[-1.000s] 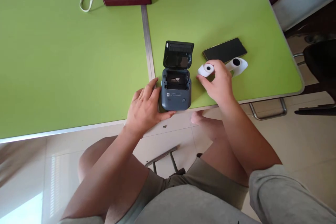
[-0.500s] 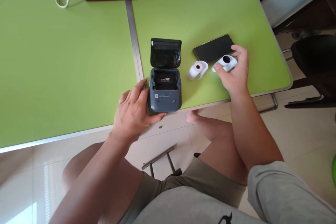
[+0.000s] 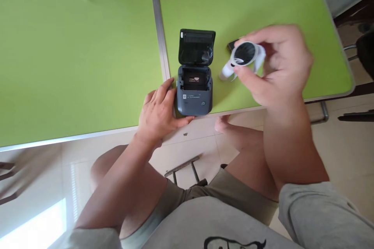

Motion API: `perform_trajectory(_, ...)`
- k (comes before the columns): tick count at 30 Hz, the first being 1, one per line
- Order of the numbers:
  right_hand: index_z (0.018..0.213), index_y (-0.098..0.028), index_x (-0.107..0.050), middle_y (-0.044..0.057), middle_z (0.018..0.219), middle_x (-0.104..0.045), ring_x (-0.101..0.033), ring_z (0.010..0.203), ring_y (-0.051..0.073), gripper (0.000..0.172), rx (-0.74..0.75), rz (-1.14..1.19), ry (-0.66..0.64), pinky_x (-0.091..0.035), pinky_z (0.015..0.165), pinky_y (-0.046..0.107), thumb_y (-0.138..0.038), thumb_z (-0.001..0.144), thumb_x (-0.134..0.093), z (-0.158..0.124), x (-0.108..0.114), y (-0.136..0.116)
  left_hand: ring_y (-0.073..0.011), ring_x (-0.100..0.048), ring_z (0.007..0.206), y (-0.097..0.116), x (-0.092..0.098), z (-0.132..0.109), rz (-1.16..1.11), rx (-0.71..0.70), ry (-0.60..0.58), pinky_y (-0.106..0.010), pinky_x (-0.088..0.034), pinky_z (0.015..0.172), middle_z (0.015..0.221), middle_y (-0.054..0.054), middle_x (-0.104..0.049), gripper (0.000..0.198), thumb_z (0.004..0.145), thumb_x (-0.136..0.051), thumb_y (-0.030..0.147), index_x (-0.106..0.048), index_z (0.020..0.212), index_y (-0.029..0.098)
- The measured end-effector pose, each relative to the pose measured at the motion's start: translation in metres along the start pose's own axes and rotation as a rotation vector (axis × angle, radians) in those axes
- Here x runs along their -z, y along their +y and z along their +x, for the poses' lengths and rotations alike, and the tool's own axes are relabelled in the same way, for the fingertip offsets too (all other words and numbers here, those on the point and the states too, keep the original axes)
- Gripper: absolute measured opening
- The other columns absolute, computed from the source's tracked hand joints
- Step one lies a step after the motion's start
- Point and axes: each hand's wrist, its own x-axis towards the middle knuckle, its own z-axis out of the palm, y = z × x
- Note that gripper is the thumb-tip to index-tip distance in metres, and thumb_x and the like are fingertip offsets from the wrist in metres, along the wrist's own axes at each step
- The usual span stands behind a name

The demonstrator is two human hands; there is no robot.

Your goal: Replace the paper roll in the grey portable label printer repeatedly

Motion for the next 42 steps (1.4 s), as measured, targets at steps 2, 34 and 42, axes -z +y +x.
perform_trajectory(2, 0.128, -0.037, -0.064, 0.001, 0.119, -0.076, -0.075, 0.109, 0.023, 0.037, 0.021, -0.057, -0.116, -0.062, 0.096, 0.043, -0.025, 0.093, -0.066, 0.01, -0.014, -0.013, -0.0387, -0.057, 0.145, 0.0, -0.001, 0.0, -0.002, -0.004, -0.002, -0.049, -0.044, 0.119, 0.166, -0.02, -0.047, 0.096, 0.078, -0.069, 0.086, -0.054, 0.142, 0.017)
perform_trajectory(34, 0.143, -0.034, -0.052, 0.01, 0.139, -0.069, -0.068, 0.072, 0.017, 0.052, -0.314, -0.162, -0.136, -0.058, 0.074, 0.039, -0.044, 0.095, -0.067, 0.017, -0.043, -0.008, -0.037, -0.052, 0.148, 0.003, 0.003, -0.005, -0.013, -0.144, 0.031, -0.053, -0.045, 0.113, 0.163, -0.017, -0.05, 0.06, 0.095, -0.064, 0.069, -0.06, 0.148, 0.039)
perform_trajectory(42, 0.059, -0.024, -0.045, -0.003, 0.053, -0.044, -0.045, 0.052, 0.013, 0.047, -0.454, 0.03, -0.002, -0.032, 0.054, 0.032, -0.041, 0.102, -0.055, -0.005, -0.045, -0.03, -0.0365, -0.054, 0.146, 0.0, -0.002, -0.007, -0.02, -0.172, 0.082, -0.052, -0.046, 0.113, 0.162, -0.016, -0.051, 0.061, 0.092, -0.072, 0.065, -0.059, 0.147, 0.04)
